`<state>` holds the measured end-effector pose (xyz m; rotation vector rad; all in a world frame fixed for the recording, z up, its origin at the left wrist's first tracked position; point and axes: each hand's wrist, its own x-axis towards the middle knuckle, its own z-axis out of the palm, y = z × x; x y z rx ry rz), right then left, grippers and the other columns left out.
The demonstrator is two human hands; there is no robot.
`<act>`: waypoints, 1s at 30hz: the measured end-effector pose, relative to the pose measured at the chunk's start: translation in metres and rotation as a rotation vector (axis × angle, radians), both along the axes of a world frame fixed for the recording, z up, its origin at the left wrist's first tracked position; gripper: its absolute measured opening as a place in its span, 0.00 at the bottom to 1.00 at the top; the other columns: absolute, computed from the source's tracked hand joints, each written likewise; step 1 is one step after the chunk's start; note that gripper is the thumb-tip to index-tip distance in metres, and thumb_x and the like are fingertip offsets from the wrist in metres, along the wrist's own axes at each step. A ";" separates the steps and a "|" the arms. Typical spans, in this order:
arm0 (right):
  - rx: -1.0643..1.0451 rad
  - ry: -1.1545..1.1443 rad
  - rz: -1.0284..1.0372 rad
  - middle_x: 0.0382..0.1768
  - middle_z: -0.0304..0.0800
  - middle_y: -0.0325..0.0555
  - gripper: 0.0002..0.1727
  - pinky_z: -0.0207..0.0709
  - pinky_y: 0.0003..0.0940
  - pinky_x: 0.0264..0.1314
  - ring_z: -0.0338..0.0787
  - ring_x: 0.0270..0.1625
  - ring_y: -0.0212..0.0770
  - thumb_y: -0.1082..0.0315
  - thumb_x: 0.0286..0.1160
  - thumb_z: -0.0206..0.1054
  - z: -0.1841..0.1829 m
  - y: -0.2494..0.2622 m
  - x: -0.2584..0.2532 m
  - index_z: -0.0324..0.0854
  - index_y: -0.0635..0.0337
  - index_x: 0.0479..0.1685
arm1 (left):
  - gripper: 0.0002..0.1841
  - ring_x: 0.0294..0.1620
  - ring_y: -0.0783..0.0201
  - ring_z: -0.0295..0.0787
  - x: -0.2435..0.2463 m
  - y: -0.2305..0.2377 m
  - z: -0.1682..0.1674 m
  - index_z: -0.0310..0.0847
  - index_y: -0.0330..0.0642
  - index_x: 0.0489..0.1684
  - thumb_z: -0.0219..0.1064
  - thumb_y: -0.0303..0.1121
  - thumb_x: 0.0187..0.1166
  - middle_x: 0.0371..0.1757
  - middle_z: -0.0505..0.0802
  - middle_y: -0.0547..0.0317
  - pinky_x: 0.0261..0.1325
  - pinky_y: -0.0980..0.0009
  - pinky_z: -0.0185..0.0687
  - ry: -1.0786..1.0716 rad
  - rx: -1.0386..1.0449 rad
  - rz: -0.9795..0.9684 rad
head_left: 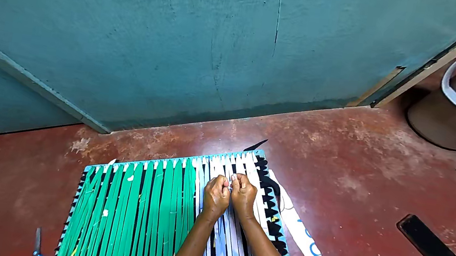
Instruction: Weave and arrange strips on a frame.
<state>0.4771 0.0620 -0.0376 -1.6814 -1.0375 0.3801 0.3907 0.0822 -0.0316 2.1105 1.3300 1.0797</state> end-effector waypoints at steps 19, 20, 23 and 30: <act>-0.081 0.528 0.090 0.20 0.84 0.39 0.07 0.77 0.19 0.33 0.81 0.23 0.22 0.77 0.79 0.62 0.011 -0.007 0.001 0.83 0.75 0.39 | 0.05 0.28 0.55 0.85 -0.017 0.003 0.014 0.82 0.28 0.26 0.60 0.15 0.64 0.24 0.86 0.46 0.38 0.64 0.81 -0.005 -0.109 -0.219; -0.116 0.573 0.106 0.19 0.83 0.38 0.07 0.76 0.20 0.33 0.80 0.22 0.22 0.77 0.81 0.62 0.013 -0.006 0.004 0.82 0.75 0.39 | 0.05 0.26 0.59 0.82 -0.017 0.004 0.013 0.81 0.28 0.27 0.60 0.15 0.65 0.23 0.84 0.49 0.36 0.66 0.79 -0.026 -0.149 -0.209; -0.148 0.588 0.189 0.19 0.81 0.37 0.07 0.76 0.20 0.32 0.79 0.22 0.23 0.77 0.81 0.61 0.011 -0.003 0.011 0.81 0.73 0.37 | 0.04 0.23 0.73 0.69 -0.021 0.005 0.014 0.79 0.28 0.34 0.59 0.17 0.69 0.22 0.77 0.61 0.31 0.77 0.67 -0.132 -0.367 -0.209; 0.041 0.301 0.189 0.21 0.86 0.42 0.10 0.78 0.19 0.33 0.83 0.24 0.23 0.74 0.78 0.62 0.001 -0.009 0.011 0.86 0.74 0.38 | 0.08 0.34 0.79 0.84 -0.020 0.006 0.014 0.72 0.39 0.36 0.58 0.15 0.70 0.34 0.87 0.68 0.41 0.81 0.80 -0.582 -0.661 -0.263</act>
